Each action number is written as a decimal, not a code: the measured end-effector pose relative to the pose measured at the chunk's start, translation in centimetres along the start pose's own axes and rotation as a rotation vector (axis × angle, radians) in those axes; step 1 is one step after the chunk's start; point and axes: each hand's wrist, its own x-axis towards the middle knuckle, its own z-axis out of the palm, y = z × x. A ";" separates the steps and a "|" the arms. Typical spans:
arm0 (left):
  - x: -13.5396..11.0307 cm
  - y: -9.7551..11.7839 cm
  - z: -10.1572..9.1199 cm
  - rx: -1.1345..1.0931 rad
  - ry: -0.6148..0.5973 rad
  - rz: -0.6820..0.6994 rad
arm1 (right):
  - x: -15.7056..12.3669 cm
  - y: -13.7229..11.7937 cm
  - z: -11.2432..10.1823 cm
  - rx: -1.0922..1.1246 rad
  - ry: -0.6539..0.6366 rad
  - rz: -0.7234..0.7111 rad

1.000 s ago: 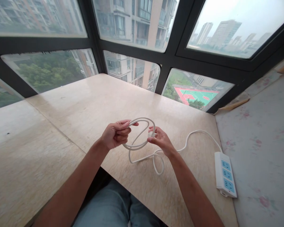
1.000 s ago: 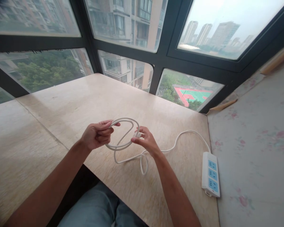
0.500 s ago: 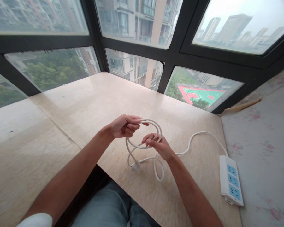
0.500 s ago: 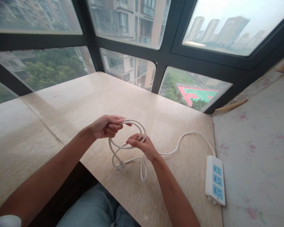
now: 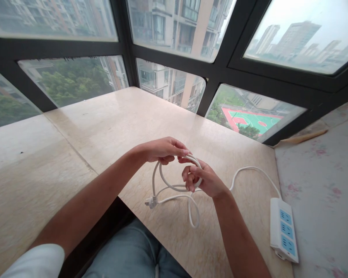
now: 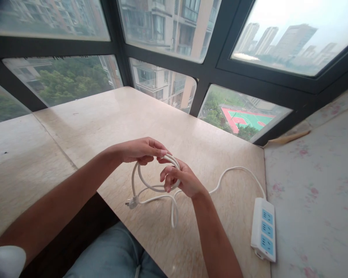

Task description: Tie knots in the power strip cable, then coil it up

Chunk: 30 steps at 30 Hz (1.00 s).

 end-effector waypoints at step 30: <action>1.8 -11.1 2.3 0.141 0.012 0.239 | -1.1 -1.2 -0.2 0.266 0.321 -0.425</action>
